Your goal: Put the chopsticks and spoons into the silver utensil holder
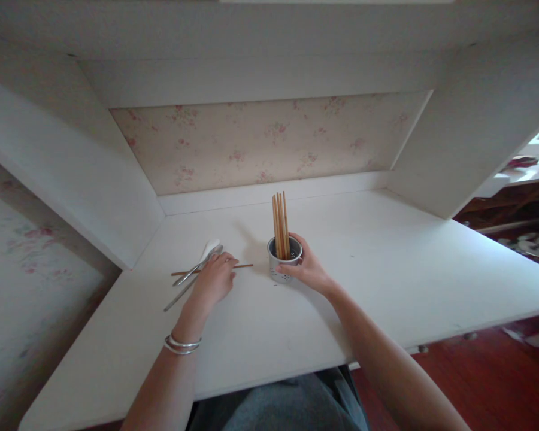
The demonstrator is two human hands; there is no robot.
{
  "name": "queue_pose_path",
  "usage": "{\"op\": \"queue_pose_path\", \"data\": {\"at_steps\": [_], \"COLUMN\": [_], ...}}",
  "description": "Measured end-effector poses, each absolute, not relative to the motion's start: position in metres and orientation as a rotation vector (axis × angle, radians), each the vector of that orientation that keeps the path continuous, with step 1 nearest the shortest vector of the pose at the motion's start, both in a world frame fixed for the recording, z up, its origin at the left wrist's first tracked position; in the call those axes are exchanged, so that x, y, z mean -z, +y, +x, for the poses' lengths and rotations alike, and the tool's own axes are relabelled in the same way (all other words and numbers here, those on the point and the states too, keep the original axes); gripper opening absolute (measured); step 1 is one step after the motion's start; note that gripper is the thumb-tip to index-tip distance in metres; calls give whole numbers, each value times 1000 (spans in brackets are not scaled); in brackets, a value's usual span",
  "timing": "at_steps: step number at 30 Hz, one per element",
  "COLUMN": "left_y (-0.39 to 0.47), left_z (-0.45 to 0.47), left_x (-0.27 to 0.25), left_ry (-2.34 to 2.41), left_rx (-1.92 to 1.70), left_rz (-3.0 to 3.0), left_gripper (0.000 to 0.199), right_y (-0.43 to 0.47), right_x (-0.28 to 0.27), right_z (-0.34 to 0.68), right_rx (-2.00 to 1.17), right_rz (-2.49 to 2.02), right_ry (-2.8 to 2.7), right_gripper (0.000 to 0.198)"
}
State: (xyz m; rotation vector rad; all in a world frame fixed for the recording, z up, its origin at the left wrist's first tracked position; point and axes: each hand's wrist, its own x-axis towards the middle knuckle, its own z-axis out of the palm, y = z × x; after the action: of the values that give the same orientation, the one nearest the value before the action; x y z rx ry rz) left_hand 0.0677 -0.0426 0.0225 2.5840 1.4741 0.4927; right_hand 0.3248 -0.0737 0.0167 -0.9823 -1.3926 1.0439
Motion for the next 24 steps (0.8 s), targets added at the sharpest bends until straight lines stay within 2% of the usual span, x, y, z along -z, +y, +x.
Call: {"op": "queue_pose_path", "data": {"at_steps": [4,10,19,24], "left_y": [-44,-44,-38,-34], "left_z": [67,82,101,112], "left_x": [-20,-22,-37,-39], "left_ry": [1539,1446,1361,1235], "left_rx": [-256,-254,-799,-1069], "left_rz": [2674,2645,2476,2451], "left_gripper": [21,21,20,28], "right_y": [-73,-74,-75,-75], "right_x": [-16,-16,-16,-15], "right_z": [325,325,324,324], "right_rx": [-1021,-1006,-1003,-990], "right_rz": [-991,-1003,-982,-975], "right_ry": [-1397,-1416,-1403,-1407], "right_gripper": [84,84,84,85]}}
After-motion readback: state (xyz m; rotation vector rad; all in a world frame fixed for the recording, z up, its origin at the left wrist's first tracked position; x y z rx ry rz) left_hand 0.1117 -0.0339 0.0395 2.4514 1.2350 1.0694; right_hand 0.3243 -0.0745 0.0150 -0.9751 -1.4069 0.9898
